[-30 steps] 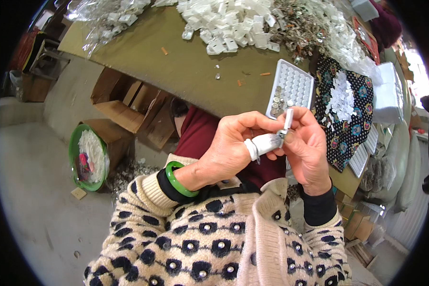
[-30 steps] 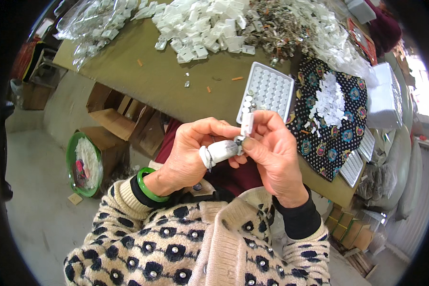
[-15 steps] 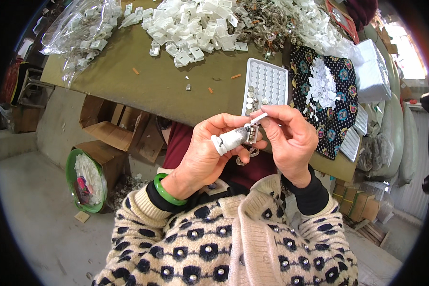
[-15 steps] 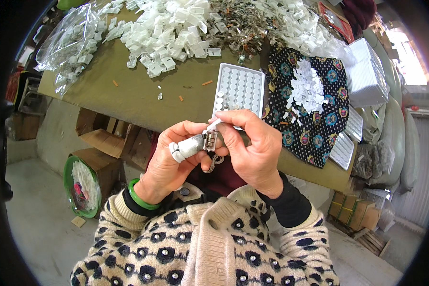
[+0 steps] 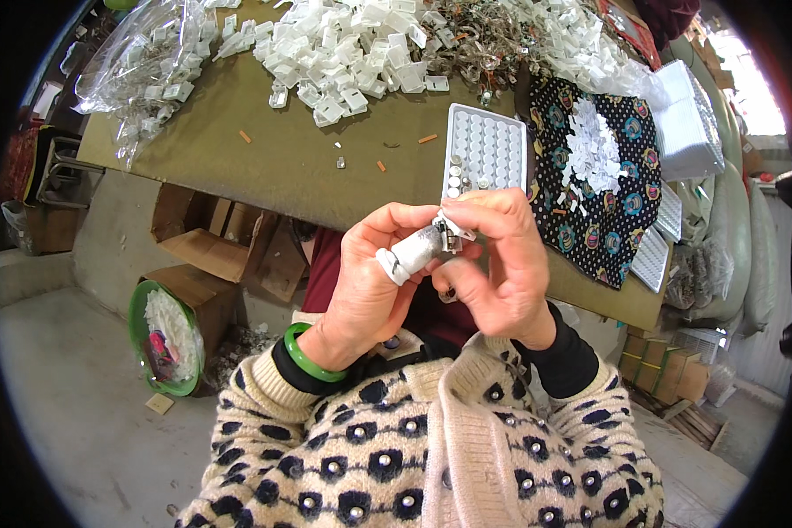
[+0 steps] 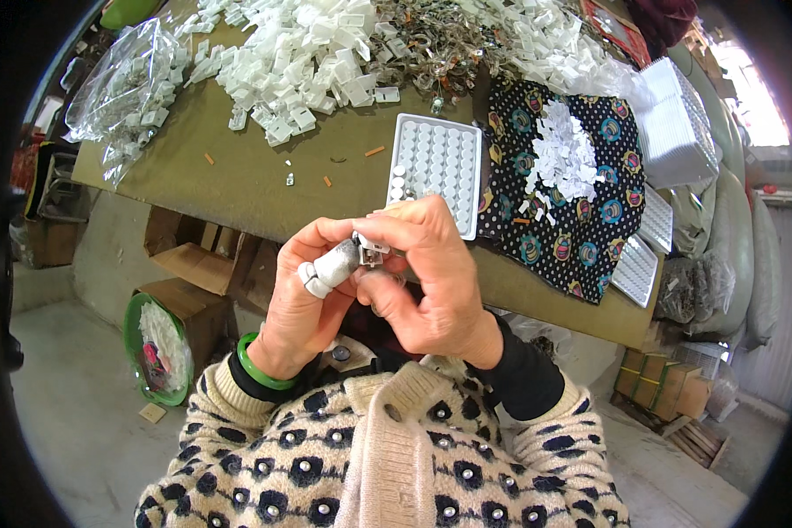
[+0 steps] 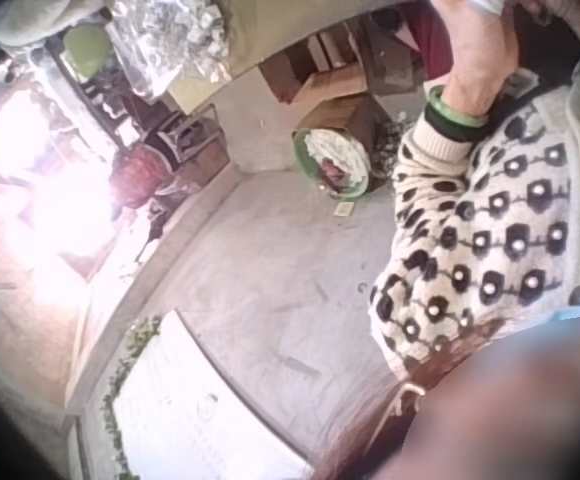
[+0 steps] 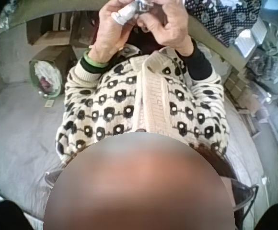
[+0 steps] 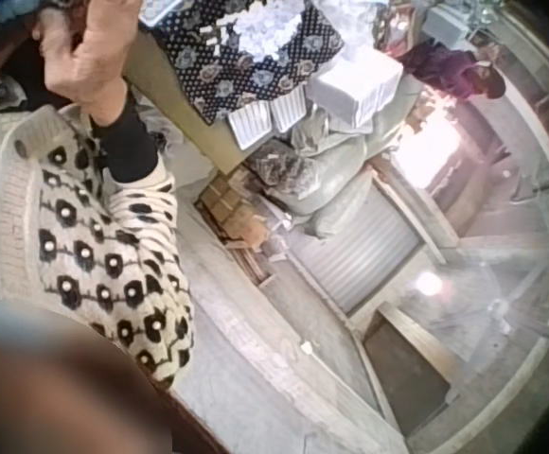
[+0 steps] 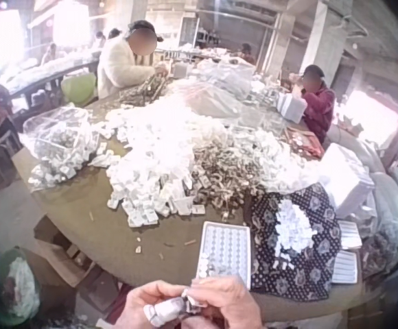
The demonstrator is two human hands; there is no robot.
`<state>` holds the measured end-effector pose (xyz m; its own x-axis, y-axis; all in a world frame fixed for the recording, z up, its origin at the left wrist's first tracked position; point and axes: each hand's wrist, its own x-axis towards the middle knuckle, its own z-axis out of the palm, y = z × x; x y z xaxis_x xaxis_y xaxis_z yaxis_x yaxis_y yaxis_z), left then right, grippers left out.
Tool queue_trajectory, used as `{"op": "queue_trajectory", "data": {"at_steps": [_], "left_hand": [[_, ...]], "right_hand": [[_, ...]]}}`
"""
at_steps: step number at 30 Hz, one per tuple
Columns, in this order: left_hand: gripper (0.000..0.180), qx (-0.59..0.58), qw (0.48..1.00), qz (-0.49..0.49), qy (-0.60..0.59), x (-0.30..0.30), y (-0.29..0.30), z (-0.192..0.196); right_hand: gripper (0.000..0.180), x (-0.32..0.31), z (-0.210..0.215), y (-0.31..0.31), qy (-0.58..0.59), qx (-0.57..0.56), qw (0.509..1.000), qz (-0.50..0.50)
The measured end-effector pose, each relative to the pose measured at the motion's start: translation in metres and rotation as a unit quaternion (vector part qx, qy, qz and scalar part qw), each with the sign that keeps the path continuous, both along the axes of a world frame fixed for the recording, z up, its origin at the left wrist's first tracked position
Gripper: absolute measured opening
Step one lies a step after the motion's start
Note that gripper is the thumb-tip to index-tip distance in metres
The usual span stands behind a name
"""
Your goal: The person repeatedly picks small white plastic housings and metal contacts from a table, inserts the contacts into the housings, and places the assembled units into a white tray. The person handles items one at a time and continues the cycle throughout the clip.
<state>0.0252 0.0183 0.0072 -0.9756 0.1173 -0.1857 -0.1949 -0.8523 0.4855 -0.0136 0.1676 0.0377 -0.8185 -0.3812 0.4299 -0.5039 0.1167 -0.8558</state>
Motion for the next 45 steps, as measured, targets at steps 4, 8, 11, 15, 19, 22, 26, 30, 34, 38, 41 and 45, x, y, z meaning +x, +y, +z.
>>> {"op": "queue_trajectory", "data": {"at_steps": [4,8,11,15,19,22,26,30,34,38,41,45], "left_hand": [[0.021,0.084,0.995,-0.044,-0.007,-0.002,0.001,-0.003],[0.015,0.141,0.987,-0.063,-0.036,0.001,0.008,-0.009],[0.013,0.136,0.987,-0.069,-0.055,0.003,0.011,-0.011],[0.012,0.125,0.988,-0.078,-0.051,0.003,0.012,-0.013],[0.014,0.086,0.990,-0.038,-0.102,0.002,0.009,-0.010],[0.020,0.041,0.997,-0.053,-0.029,-0.004,-0.001,-0.009],[0.027,0.065,0.992,-0.046,0.097,-0.015,-0.010,-0.013],[0.027,0.092,0.987,-0.061,0.119,-0.013,-0.003,-0.016],[0.029,-0.001,0.994,-0.078,0.072,-0.011,0.000,-0.013],[0.028,0.003,0.997,-0.069,0.039,-0.011,0.001,-0.012],[0.032,-0.002,0.996,-0.090,0.003,-0.011,-0.002,-0.011],[0.032,-0.002,0.995,-0.100,0.004,-0.010,0.000,-0.011]], "right_hand": [[0.030,-0.006,-0.010,0.002,0.144,0.065,0.987,0.000],[0.029,-0.010,-0.024,0.003,0.213,0.057,0.975,0.000],[0.026,-0.007,-0.030,0.001,0.241,0.070,0.967,-0.031],[0.027,-0.003,-0.029,-0.002,0.247,0.088,0.963,-0.059],[0.040,-0.001,-0.022,-0.001,0.211,0.137,0.967,-0.047],[0.044,0.002,-0.013,0.018,0.182,0.191,0.964,-0.015],[0.022,-0.011,-0.008,0.067,0.194,0.221,0.934,-0.205],[0.017,-0.037,-0.023,0.108,0.217,0.297,0.876,-0.312],[0.020,-0.042,-0.040,0.120,0.187,0.396,0.851,-0.291],[0.017,-0.046,-0.040,0.121,0.206,0.387,0.857,-0.270],[0.013,-0.045,-0.028,0.113,0.203,0.327,0.888,-0.251],[0.004,-0.020,-0.003,0.089,0.057,0.173,0.964,-0.193]]}}
